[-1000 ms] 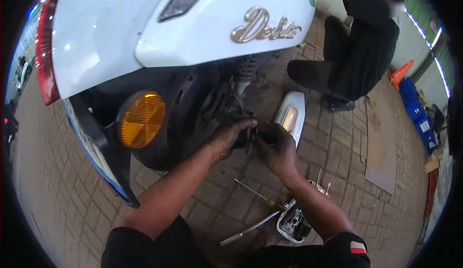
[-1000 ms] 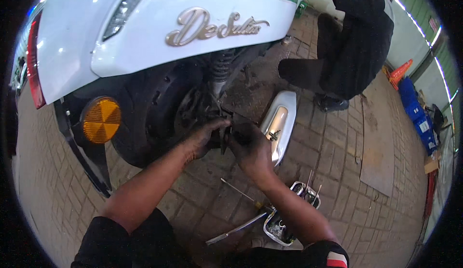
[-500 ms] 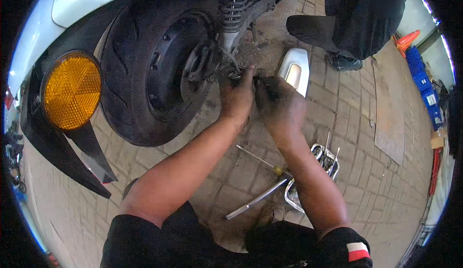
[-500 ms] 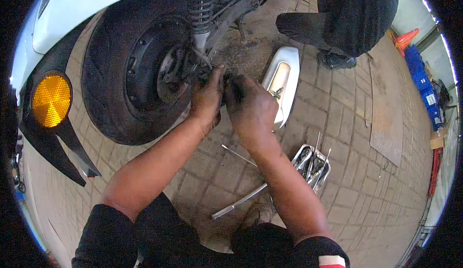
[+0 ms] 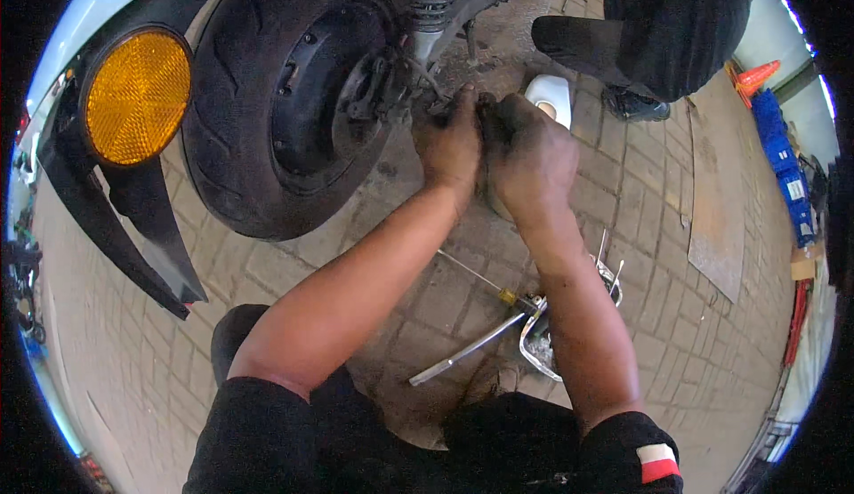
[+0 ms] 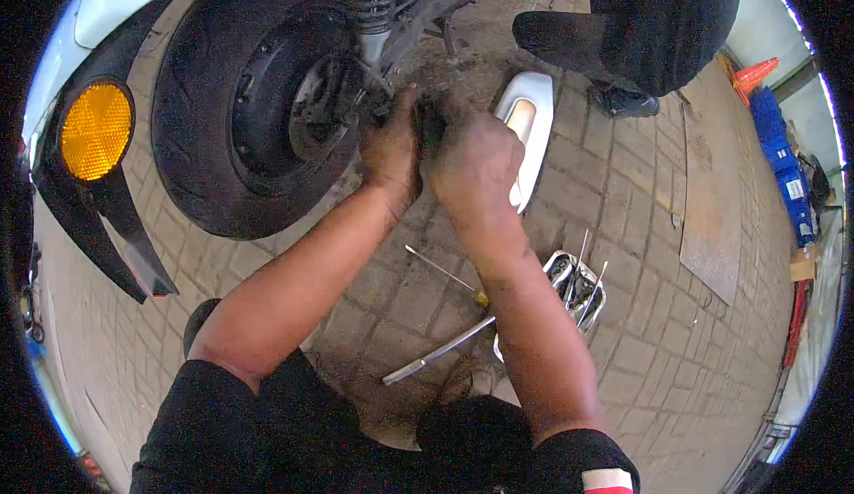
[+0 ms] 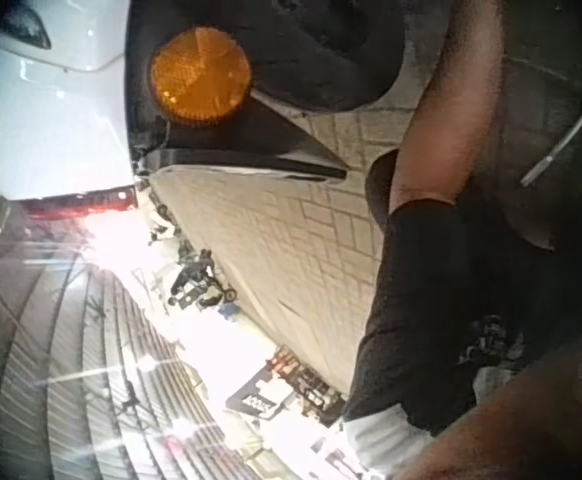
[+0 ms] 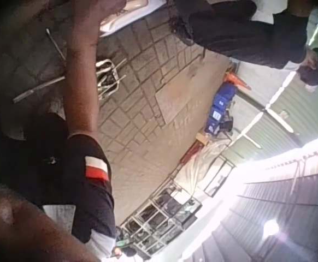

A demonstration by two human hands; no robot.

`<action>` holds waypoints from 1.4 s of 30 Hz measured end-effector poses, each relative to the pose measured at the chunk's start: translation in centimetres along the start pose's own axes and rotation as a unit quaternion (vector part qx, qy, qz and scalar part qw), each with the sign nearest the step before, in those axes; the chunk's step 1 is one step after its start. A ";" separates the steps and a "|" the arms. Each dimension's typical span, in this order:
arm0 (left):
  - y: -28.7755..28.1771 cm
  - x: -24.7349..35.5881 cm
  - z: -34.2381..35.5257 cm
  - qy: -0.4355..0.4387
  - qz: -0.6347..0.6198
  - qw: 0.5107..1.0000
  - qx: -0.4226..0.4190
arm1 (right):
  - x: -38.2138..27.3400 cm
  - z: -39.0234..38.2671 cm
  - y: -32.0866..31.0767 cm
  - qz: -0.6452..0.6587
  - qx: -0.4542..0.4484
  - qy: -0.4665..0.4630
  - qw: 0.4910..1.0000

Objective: The person works on the rear brake assembly of a white scooter, removing and handling brake pads and a caliper by hand and using a screwdriver and a wrench before placing the tools in a tray.

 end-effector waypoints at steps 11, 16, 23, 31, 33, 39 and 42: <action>-0.2 -0.6 -0.2 0.027 0.001 1.000 -0.014 | 0.4 -0.2 0.4 0.073 0.042 -0.037 0.996; -1.4 -2.0 0.4 0.011 0.023 0.999 0.030 | 0.6 0.3 1.5 0.152 0.026 -0.007 0.988; -1.1 -1.5 -0.1 0.012 0.002 0.999 -0.041 | 0.9 0.4 1.4 0.193 0.008 -0.018 0.981; -0.7 0.0 -1.2 0.044 -0.047 0.997 -0.030 | 1.9 2.3 0.8 0.323 -0.120 -0.072 0.936; -1.1 0.0 -1.4 0.001 0.025 1.000 0.000 | 2.8 3.0 1.7 0.335 -0.133 -0.077 0.929; -1.2 -0.5 -0.4 -0.172 -0.245 0.941 -0.156 | 1.2 3.3 -1.1 0.253 -0.165 -0.131 0.944; -0.8 1.2 -0.2 -0.174 -0.279 0.913 -0.240 | 1.5 2.8 -2.2 0.296 -0.257 -0.110 0.913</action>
Point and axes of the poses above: each hand's wrist, its own z-axis towards the middle knuckle, its own y-axis out of the palm, x = y × z, the point moved 4 cm from there along z, towards the middle knuckle, and after that the axes turned 15 degrees about -x, right-handed, at the moved point
